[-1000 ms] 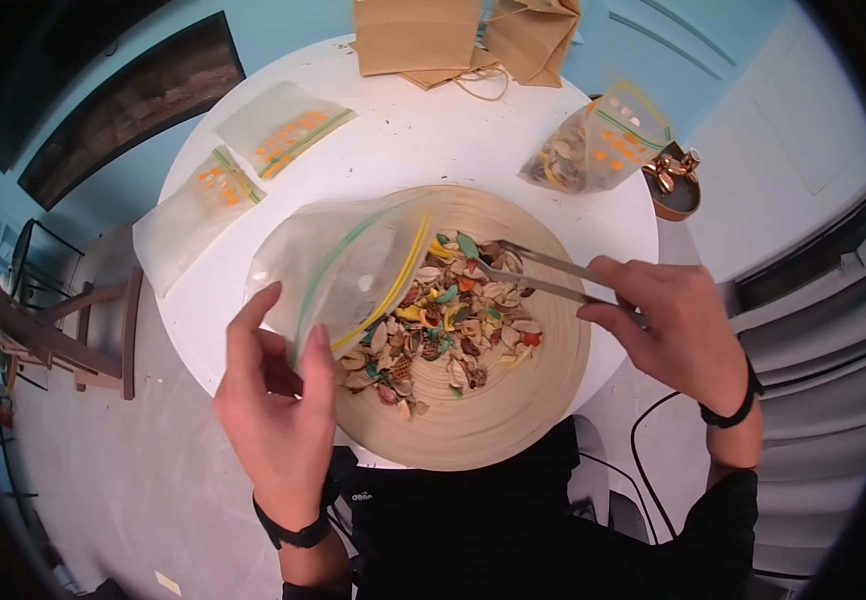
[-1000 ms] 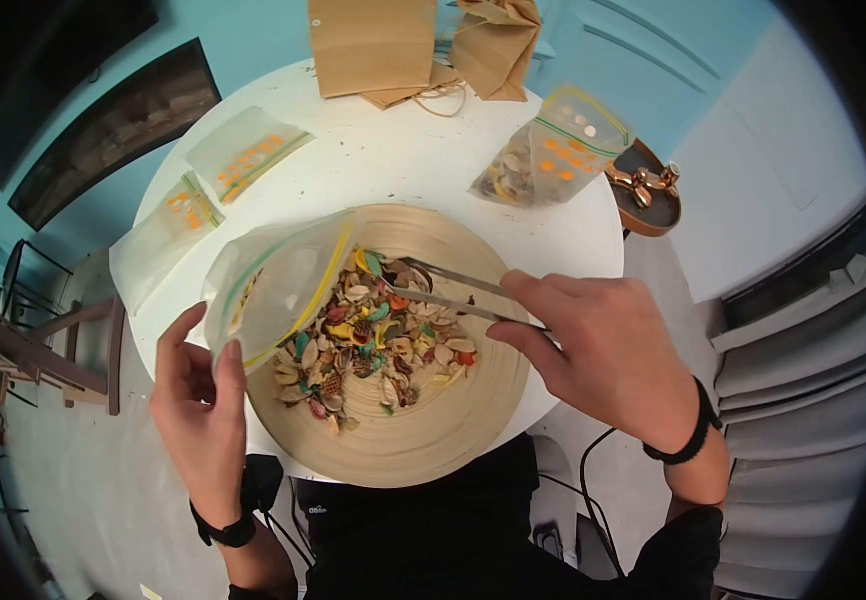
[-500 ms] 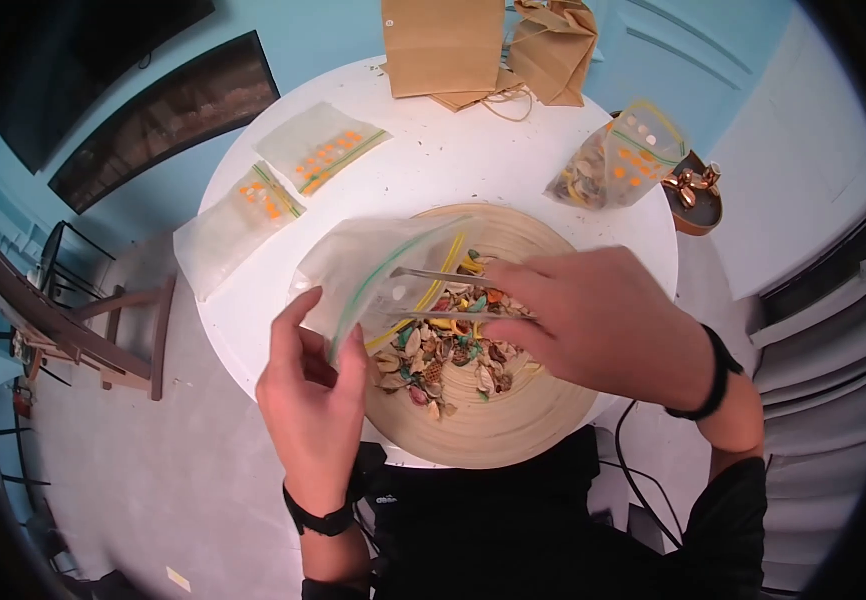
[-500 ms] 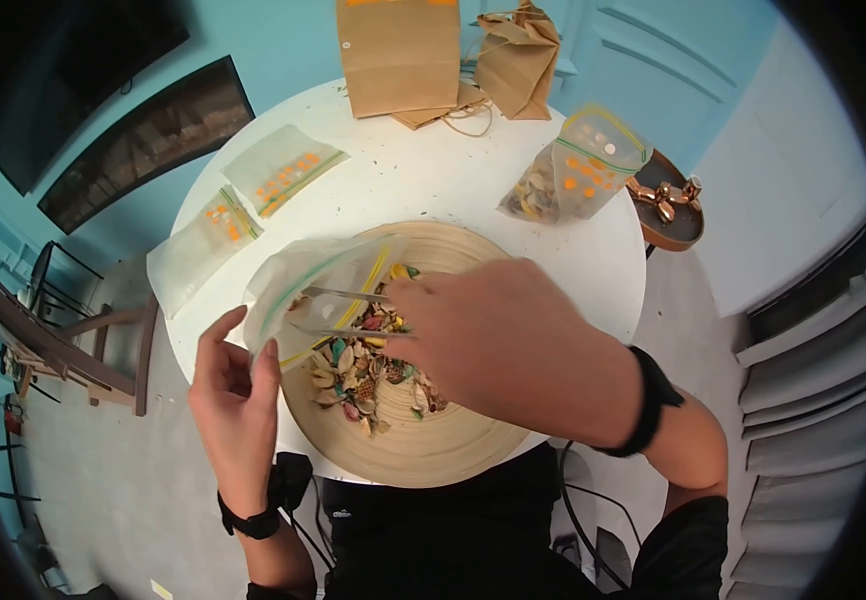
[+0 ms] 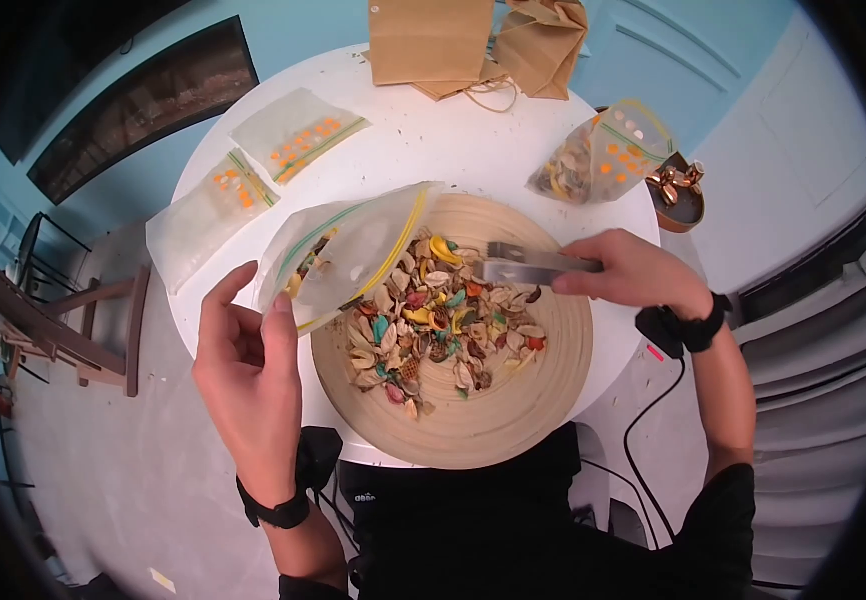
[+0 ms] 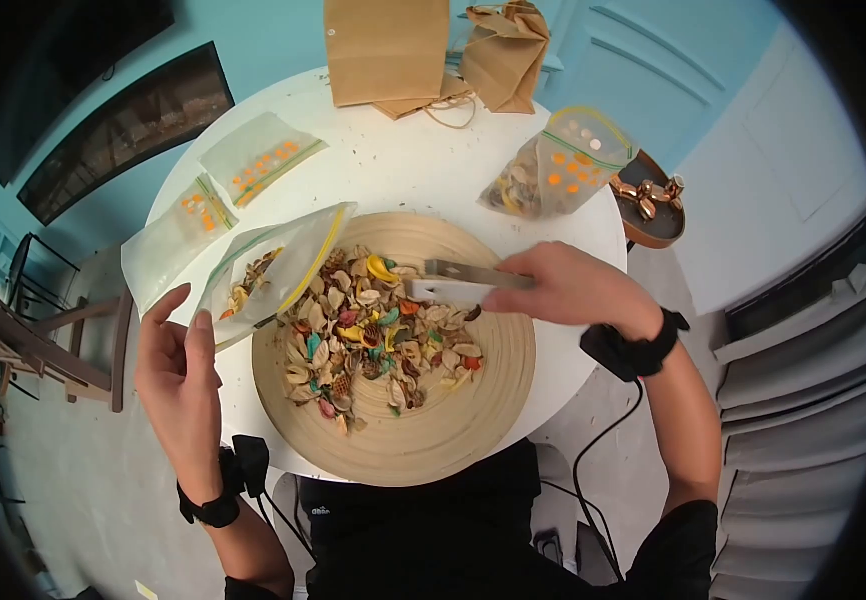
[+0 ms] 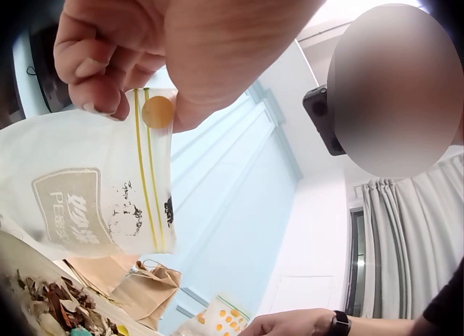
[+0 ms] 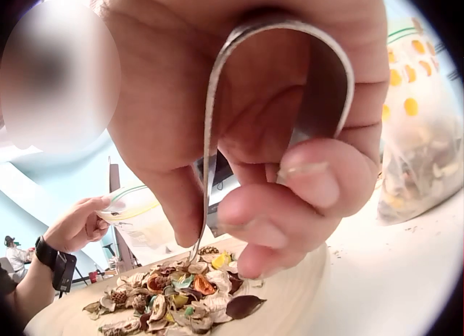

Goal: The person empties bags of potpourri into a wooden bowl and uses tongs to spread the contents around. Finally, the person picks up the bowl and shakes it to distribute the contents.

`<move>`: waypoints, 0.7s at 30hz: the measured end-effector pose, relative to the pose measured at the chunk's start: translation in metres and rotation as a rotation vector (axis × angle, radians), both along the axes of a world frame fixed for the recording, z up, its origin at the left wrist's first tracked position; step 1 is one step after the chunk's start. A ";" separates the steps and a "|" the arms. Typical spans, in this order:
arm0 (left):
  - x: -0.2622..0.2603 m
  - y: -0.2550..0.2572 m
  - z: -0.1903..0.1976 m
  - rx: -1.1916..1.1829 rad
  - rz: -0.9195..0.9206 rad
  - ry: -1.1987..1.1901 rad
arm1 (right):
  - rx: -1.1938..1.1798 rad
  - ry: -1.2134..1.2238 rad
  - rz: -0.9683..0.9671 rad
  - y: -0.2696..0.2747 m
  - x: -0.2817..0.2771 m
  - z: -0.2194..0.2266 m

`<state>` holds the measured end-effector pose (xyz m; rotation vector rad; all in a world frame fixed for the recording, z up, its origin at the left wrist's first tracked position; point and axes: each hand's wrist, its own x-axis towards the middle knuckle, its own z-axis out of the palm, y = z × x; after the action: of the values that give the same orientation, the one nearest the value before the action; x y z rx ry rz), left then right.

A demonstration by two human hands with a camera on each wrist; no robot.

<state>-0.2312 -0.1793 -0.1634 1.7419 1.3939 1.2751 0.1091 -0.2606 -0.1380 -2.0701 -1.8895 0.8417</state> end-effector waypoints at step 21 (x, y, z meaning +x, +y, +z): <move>0.006 -0.009 -0.002 -0.030 -0.009 -0.014 | 0.061 -0.241 0.219 -0.014 -0.066 -0.008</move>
<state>-0.2256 -0.1879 -0.1650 1.7141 1.3888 1.2539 0.0427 -0.2751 -0.1463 -2.0328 -2.2702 0.5895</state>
